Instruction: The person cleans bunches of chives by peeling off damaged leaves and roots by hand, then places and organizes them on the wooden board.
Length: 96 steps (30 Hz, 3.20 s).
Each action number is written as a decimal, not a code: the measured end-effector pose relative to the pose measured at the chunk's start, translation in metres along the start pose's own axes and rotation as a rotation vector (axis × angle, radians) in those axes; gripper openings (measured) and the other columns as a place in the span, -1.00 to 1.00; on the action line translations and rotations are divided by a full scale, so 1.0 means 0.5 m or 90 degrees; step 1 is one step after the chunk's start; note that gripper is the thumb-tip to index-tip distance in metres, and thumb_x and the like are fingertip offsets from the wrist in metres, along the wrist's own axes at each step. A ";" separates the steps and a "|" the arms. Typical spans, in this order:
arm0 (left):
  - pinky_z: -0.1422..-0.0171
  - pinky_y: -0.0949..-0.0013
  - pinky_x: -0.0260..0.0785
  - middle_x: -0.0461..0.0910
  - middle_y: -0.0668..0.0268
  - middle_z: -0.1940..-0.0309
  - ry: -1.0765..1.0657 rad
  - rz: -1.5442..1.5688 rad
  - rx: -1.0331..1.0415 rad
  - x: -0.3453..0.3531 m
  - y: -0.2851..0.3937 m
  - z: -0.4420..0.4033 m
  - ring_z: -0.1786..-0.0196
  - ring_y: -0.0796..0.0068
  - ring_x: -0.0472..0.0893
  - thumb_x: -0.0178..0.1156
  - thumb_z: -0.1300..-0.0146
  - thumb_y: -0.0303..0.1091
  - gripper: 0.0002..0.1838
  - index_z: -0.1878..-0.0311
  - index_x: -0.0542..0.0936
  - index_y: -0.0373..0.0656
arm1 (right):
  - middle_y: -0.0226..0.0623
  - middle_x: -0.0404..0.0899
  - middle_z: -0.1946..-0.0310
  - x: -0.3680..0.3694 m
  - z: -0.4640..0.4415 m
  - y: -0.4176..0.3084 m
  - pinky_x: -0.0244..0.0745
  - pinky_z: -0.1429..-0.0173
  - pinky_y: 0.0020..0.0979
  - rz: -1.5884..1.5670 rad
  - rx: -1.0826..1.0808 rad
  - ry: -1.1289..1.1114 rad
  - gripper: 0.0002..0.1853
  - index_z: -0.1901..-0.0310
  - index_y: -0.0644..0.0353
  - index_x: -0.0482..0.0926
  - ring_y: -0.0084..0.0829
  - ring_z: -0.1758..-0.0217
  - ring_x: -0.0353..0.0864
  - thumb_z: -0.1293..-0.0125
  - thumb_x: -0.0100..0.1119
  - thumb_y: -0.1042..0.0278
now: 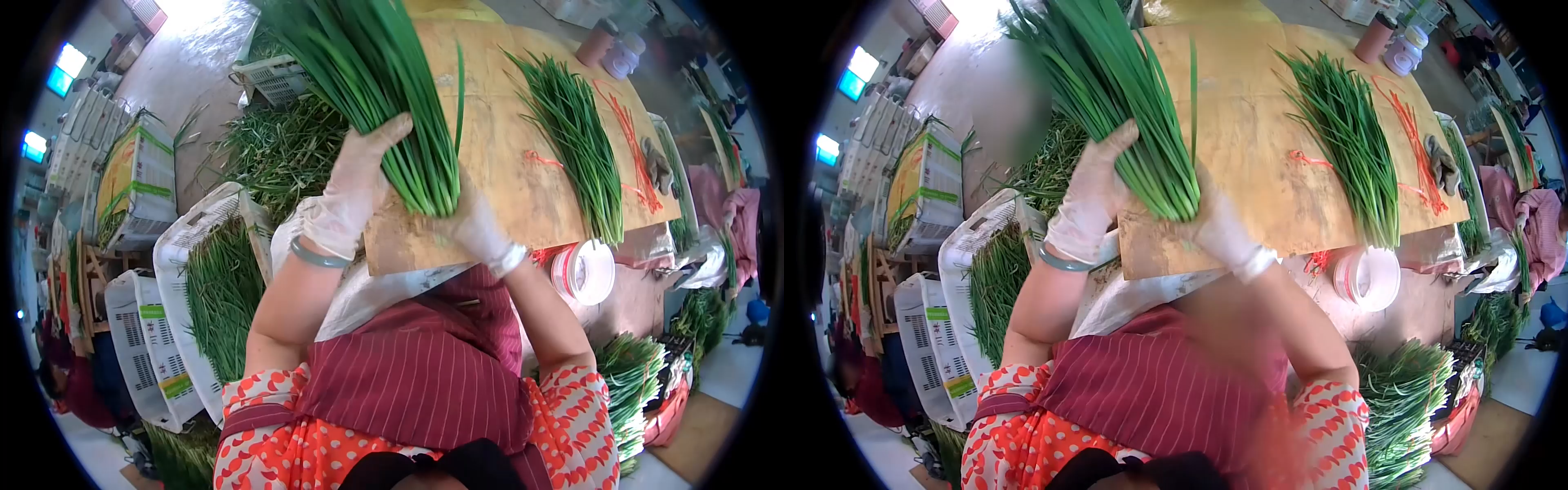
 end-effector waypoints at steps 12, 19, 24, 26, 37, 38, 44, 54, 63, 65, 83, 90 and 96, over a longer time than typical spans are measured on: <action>0.06 0.46 0.47 0.59 0.28 0.18 -0.033 -0.295 0.104 0.043 0.020 -0.032 0.19 0.51 0.58 0.40 0.09 -0.55 -0.53 0.05 0.49 -0.32 | -0.26 0.51 0.09 -0.035 -0.147 0.001 0.43 -0.05 -0.43 -0.084 -0.130 0.010 -0.16 -0.12 0.26 0.31 -0.45 0.06 0.47 0.27 0.57 0.36; 0.22 0.48 0.51 0.60 0.29 0.20 -0.021 -0.262 0.113 0.040 0.005 -0.023 0.21 0.52 0.59 0.34 -0.01 -0.53 -0.60 0.03 0.50 -0.26 | -0.21 0.53 0.05 -0.029 -0.140 -0.018 0.45 -0.01 -0.42 -0.143 -0.098 0.055 -0.15 -0.14 0.30 0.28 -0.48 0.02 0.49 0.23 0.55 0.35; 0.29 0.40 0.53 0.55 0.32 0.12 -0.029 -0.194 0.134 0.085 0.037 0.014 0.19 0.48 0.58 0.20 -0.15 -0.52 -0.72 0.04 0.50 -0.23 | -0.06 0.49 0.03 -0.039 -0.117 -0.090 0.37 -0.13 -0.33 -0.134 -0.183 0.069 -0.09 -0.20 0.33 0.21 -0.25 -0.07 0.48 0.21 0.53 0.31; 0.26 0.42 0.52 0.54 0.33 0.09 -0.063 -0.170 0.129 0.056 0.015 -0.002 0.16 0.48 0.57 0.20 -0.15 -0.51 -0.72 0.04 0.50 -0.22 | -0.02 0.51 0.06 -0.041 -0.130 -0.049 0.35 -0.15 -0.34 -0.051 -0.114 0.059 -0.11 -0.19 0.34 0.22 -0.22 -0.06 0.48 0.21 0.52 0.33; -0.17 0.24 0.38 0.46 0.22 -0.04 -0.001 -0.019 -0.015 0.119 -0.075 -0.089 -0.07 0.32 0.48 -0.02 -0.35 -0.31 -0.66 -0.13 0.38 -0.23 | 0.10 0.54 0.12 -0.190 -0.050 -0.130 0.41 -0.04 -0.26 0.288 0.084 0.153 -0.13 -0.11 0.32 0.34 -0.03 0.00 0.52 0.18 0.44 -0.09; -0.18 0.22 0.37 0.46 0.20 -0.05 -0.009 0.002 -0.060 0.146 -0.101 -0.104 -0.08 0.31 0.48 -0.04 -0.36 -0.30 -0.67 -0.13 0.38 -0.23 | 0.09 0.56 0.18 -0.217 -0.037 -0.134 0.43 -0.01 -0.27 0.267 0.043 0.181 -0.13 -0.07 0.34 0.38 -0.04 0.06 0.56 0.18 0.41 -0.16; -0.13 0.15 0.45 0.45 0.09 -0.03 -0.207 -0.168 -0.127 0.228 -0.296 -0.244 -0.03 0.19 0.51 0.00 -0.34 -0.26 -0.64 -0.12 0.36 -0.25 | -0.13 0.63 0.32 -0.402 -0.004 -0.087 0.45 0.10 -0.40 0.341 0.168 0.291 -0.31 0.11 0.37 0.51 -0.31 0.23 0.63 0.13 0.41 -0.09; 0.03 0.42 0.35 0.52 0.22 0.08 -0.115 -0.302 -0.257 0.283 -0.527 -0.240 0.11 0.40 0.48 0.03 -0.30 -0.16 -0.61 -0.03 0.48 -0.27 | 0.04 0.59 0.30 -0.540 0.069 0.023 0.44 0.05 -0.20 0.632 0.358 0.342 -0.30 0.18 0.33 0.49 -0.05 0.16 0.59 0.10 0.29 -0.24; -0.18 0.25 0.33 0.46 0.15 -0.07 -0.280 -0.366 -0.270 0.216 -0.606 -0.317 -0.08 0.27 0.46 -0.11 -0.36 -0.28 -0.63 -0.12 0.39 -0.28 | 0.11 -0.11 -0.38 -0.552 0.081 0.090 0.09 -0.35 -0.01 0.647 0.442 0.256 0.41 -0.41 0.10 -0.22 0.24 -0.39 -0.08 0.46 0.54 -0.11; -0.14 0.22 0.34 0.47 0.14 -0.05 -0.171 -0.242 -0.561 0.240 -0.553 -0.294 -0.05 0.27 0.49 0.08 -0.27 -0.25 -0.60 -0.11 0.40 -0.27 | 0.11 -0.11 -0.38 -0.552 0.077 0.099 0.07 -0.37 -0.03 0.649 0.418 0.263 0.38 -0.41 0.09 -0.23 0.24 -0.38 -0.05 0.42 0.53 -0.07; 0.17 0.19 0.39 0.59 0.25 0.41 -0.502 -1.393 0.263 0.251 -0.467 -0.190 0.25 0.26 0.59 0.10 -0.09 -0.31 -0.90 0.43 0.57 -0.05 | -0.14 -0.15 -0.42 -0.547 0.082 0.083 0.06 -0.26 0.26 0.661 0.530 0.272 0.25 -0.41 -0.05 -0.21 0.02 -0.43 -0.07 0.26 0.46 -0.04; 0.19 0.12 0.38 0.58 0.16 0.43 -0.577 -1.273 0.224 0.248 -0.453 -0.126 0.28 0.14 0.57 0.12 -0.05 -0.32 -0.88 0.40 0.60 -0.11 | -0.03 -0.04 -0.38 -0.526 0.108 0.084 0.12 -0.25 0.22 0.690 0.496 0.301 0.20 -0.40 0.02 -0.11 0.09 -0.39 0.00 0.28 0.47 0.04; 0.12 0.16 0.35 0.57 0.23 0.30 -0.612 -1.235 0.076 0.286 -0.420 -0.127 0.17 0.20 0.54 0.14 -0.11 -0.10 -0.72 0.35 0.60 -0.14 | 0.06 0.06 -0.33 -0.517 0.118 0.060 0.04 -0.28 0.20 0.733 0.431 0.340 0.22 -0.37 0.11 -0.03 0.10 -0.37 0.06 0.32 0.44 -0.17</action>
Point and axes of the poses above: each hand's wrist, its own z-axis away from the middle knuckle, its own x-axis out of the palm, y = z × x, the point moved 6 cm from there along -z, towards the middle knuckle
